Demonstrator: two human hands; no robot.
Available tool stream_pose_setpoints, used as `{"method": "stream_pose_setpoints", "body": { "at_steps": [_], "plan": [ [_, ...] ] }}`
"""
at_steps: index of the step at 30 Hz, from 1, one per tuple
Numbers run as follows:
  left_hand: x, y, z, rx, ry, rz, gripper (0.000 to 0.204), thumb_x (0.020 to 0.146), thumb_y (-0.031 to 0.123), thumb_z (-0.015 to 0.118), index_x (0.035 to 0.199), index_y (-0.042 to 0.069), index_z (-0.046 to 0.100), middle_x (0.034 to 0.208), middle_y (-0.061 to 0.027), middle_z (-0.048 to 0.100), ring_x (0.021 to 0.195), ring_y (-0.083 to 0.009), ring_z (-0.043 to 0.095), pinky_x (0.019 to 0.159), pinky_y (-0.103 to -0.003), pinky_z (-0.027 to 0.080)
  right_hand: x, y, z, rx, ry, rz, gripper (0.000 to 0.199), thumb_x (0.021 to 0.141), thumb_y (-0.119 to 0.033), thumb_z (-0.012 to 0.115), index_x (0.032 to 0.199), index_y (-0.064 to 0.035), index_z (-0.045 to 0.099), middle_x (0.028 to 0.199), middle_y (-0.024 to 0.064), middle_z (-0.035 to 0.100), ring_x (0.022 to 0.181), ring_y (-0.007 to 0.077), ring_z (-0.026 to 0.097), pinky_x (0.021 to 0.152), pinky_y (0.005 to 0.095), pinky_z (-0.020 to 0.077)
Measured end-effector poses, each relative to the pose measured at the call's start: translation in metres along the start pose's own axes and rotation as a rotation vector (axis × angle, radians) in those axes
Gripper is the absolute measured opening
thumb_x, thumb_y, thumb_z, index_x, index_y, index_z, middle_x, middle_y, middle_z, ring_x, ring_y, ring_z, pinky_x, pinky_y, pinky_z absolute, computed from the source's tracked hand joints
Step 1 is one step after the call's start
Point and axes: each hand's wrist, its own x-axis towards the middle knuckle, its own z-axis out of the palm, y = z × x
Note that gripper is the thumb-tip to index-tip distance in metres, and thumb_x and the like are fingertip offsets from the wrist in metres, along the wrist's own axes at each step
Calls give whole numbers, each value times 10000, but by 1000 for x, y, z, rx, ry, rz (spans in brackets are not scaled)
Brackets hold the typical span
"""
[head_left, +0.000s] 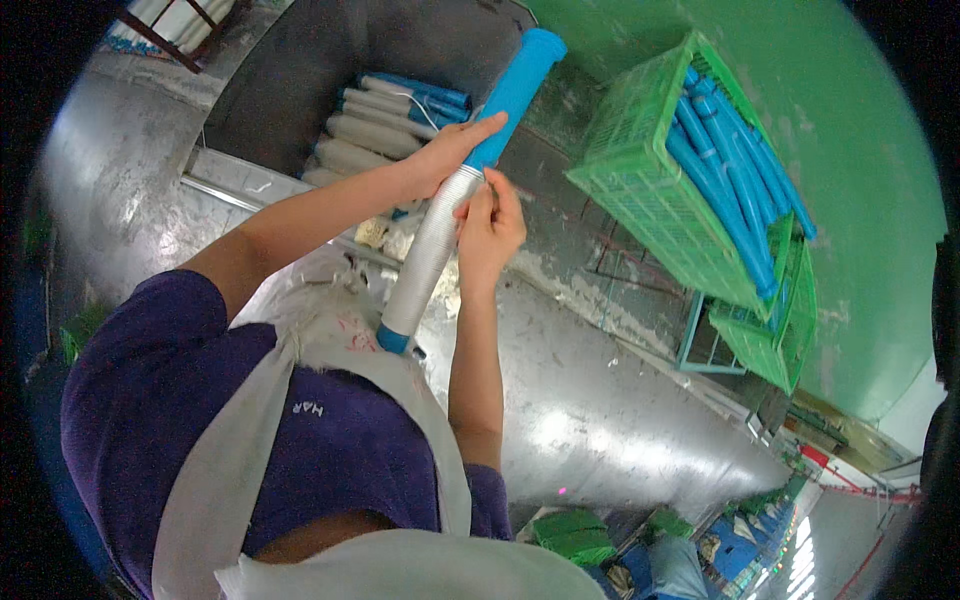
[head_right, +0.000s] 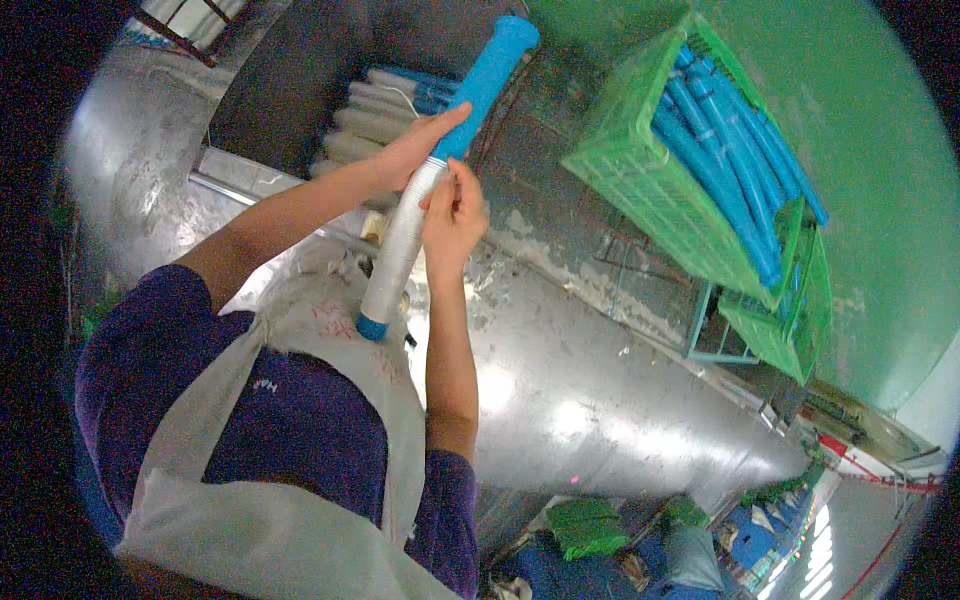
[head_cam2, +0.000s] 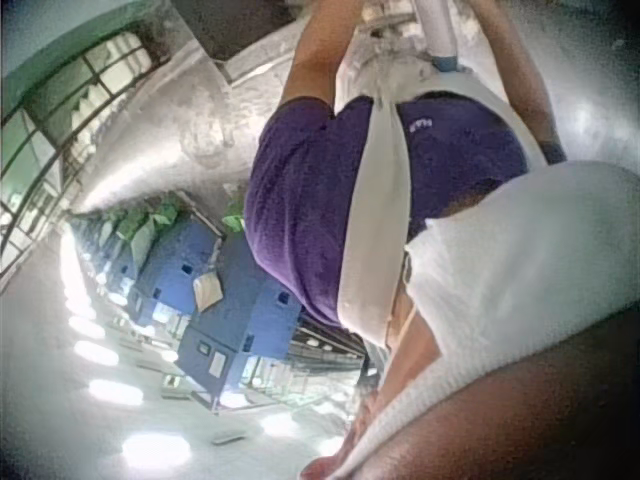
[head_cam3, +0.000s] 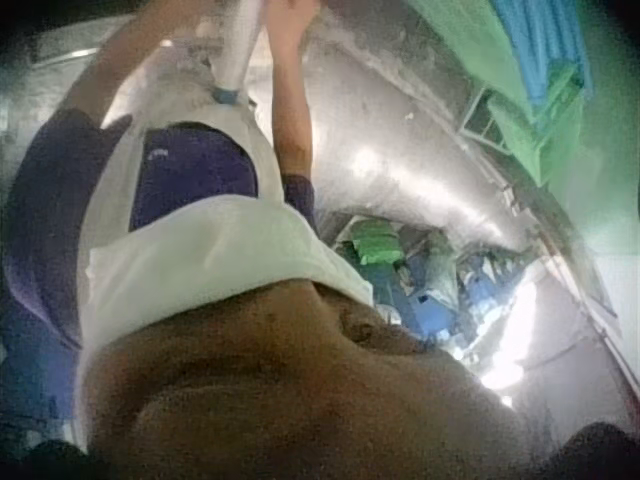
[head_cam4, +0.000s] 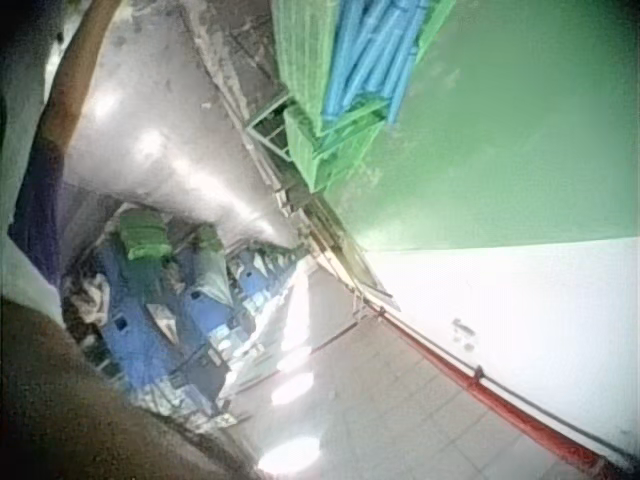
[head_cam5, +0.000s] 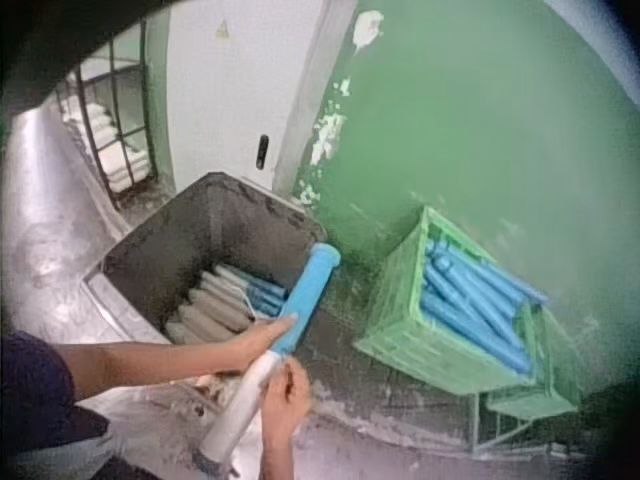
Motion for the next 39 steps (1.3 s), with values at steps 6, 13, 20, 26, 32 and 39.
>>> {"method": "stream_pose_setpoints", "body": {
  "at_steps": [6, 13, 20, 26, 32, 39],
  "plan": [
    [-56, -32, 9, 47, -24, -65, 515, 819, 569, 575, 892, 60, 563, 717, -25, 556, 584, -102, 516, 532, -259, 442, -92, -12, -25, -152, 32, 40, 148, 892, -74, 536, 984, 5, 620, 669, 43, 565, 589, 74, 521, 543, 240, 428],
    [-164, -81, 5, 37, 30, -73, 483, 815, 387, 663, 1121, 59, 484, 814, -61, 583, 667, -137, 576, 574, -288, 487, -235, -23, -61, -37, -69, 368, 198, 899, -106, 563, 1068, -26, 629, 741, 17, 585, 626, 40, 483, 545, 211, 410],
    [-118, -41, -12, -106, 256, -14, 369, 779, 272, 706, 1018, 60, 521, 815, -84, 604, 628, -192, 610, 527, -364, 527, -253, -27, -78, -108, -217, 323, 203, 917, -64, 515, 1086, -25, 619, 664, -15, 552, 558, 39, 459, 502, 189, 388],
    [-97, -51, 7, 504, -149, 252, 635, 763, 360, 725, 1235, 50, 435, 926, -96, 623, 756, -153, 609, 664, -304, 507, -191, -71, -111, -195, -127, -36, 302, 877, 18, 476, 1156, -28, 582, 625, 32, 520, 514, 100, 473, 477, 244, 410],
    [-136, -107, 75, 1075, -809, 480, 763, 719, 340, 703, 1339, 73, 347, 946, -205, 628, 823, -355, 633, 696, -407, 502, -129, -147, -184, -1641, -433, -883, 411, 735, -76, 632, 1134, -27, 547, 864, 98, 583, 826, 215, 561, 710, 328, 464],
    [-113, -169, 42, 1229, -1102, 408, 780, 717, 299, 704, 1365, 110, 313, 1122, -184, 562, 988, -324, 576, 818, -424, 454, -175, -138, -244, -2029, -544, -434, 309, 689, -105, 659, 968, -41, 543, 783, 68, 528, 770, 218, 537, 672, 341, 433]
  ]
}}
